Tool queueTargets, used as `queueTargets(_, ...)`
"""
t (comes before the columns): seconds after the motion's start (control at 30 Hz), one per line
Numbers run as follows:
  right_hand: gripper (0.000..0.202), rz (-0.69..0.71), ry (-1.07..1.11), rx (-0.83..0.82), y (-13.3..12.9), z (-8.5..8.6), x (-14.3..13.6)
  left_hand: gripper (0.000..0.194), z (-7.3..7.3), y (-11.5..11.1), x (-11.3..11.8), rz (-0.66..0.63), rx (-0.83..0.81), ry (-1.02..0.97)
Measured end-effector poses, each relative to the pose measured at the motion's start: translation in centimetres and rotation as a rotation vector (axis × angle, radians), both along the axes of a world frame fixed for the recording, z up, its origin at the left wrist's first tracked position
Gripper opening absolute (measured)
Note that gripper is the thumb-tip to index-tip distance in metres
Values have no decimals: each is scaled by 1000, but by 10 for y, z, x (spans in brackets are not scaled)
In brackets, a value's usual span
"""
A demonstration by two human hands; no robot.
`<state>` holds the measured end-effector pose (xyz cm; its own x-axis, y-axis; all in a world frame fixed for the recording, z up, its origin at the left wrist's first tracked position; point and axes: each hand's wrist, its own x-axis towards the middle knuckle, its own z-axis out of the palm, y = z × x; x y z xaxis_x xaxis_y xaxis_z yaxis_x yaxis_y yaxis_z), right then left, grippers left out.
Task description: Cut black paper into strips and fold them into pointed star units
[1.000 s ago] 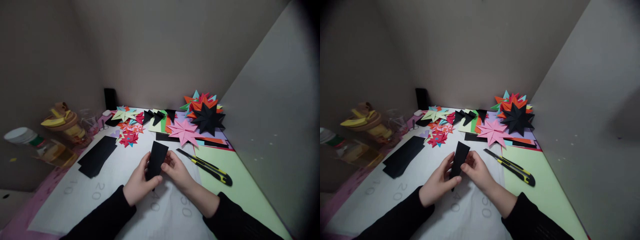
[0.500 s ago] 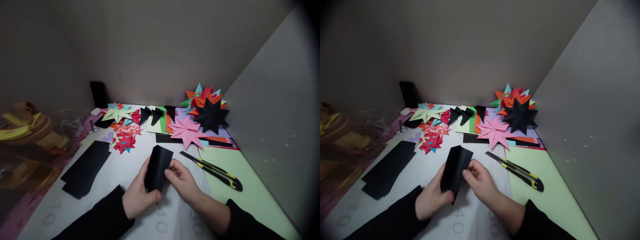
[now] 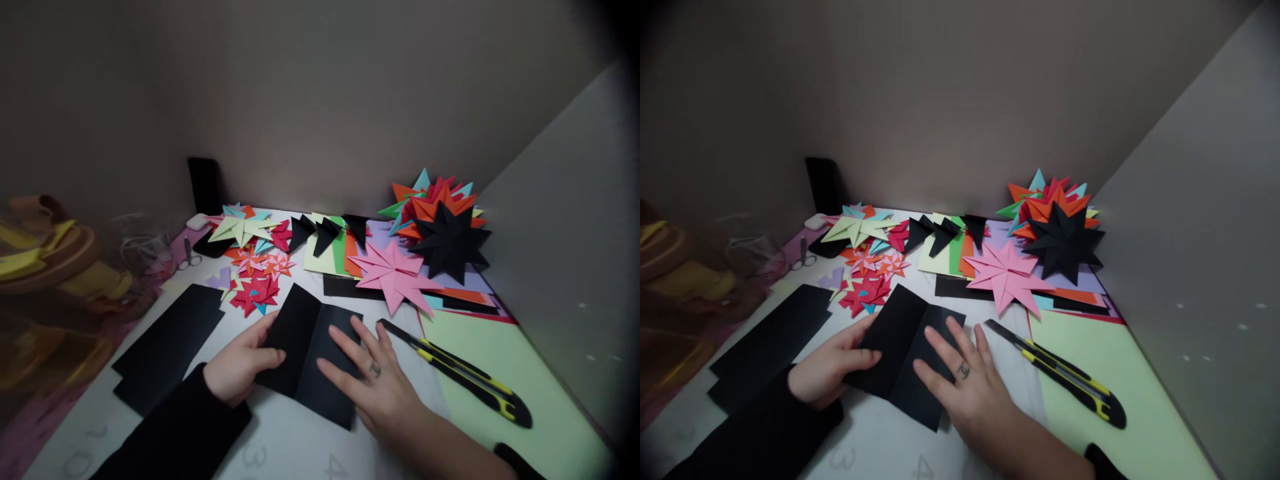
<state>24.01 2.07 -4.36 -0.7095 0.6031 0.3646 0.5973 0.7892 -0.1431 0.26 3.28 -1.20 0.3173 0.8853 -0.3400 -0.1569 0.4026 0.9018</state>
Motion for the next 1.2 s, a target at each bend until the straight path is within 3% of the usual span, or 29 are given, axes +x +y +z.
queueTargets(0.1, 52, 199, -101, -86, -2, 3, -2, 71, -4, 0, -8, 42, 268, 282)
queueTargets(0.2, 49, 271, -126, -204, 0, 2, -5, 60, -12, -9, -18, 37, 707, 745)
queueTargets(0.3, 51, 266, -104, -285, 6, -2, -4, 49, -20, -22, -26, -230, 1114, 1057)
queueTargets(0.37, 55, 264, -78, -317, 11, -3, -2, 46, -26, -28, -30, -442, 1266, 1068)
queueTargets(0.47, 59, 238, -39, -350, 15, 1, 2, 39, -28, -31, -32, -567, 1289, 1025)
queueTargets(0.67, 50, 347, 0, -505, 16, 11, 3, 32, -17, -37, -29, -616, 1269, 1062)
queueTargets(0.8, 34, 347, 134, -612, 22, 12, 6, 35, -13, -50, -22, -639, 1221, 1086)
queueTargets(0.93, 15, 207, 234, -642, 26, 15, 3, 36, -12, -62, -13, -668, 1241, 1175)
queueTargets(1.2, 18, -158, 158, -511, 19, 10, -26, 39, -12, -74, -2, -653, 1230, 1168)
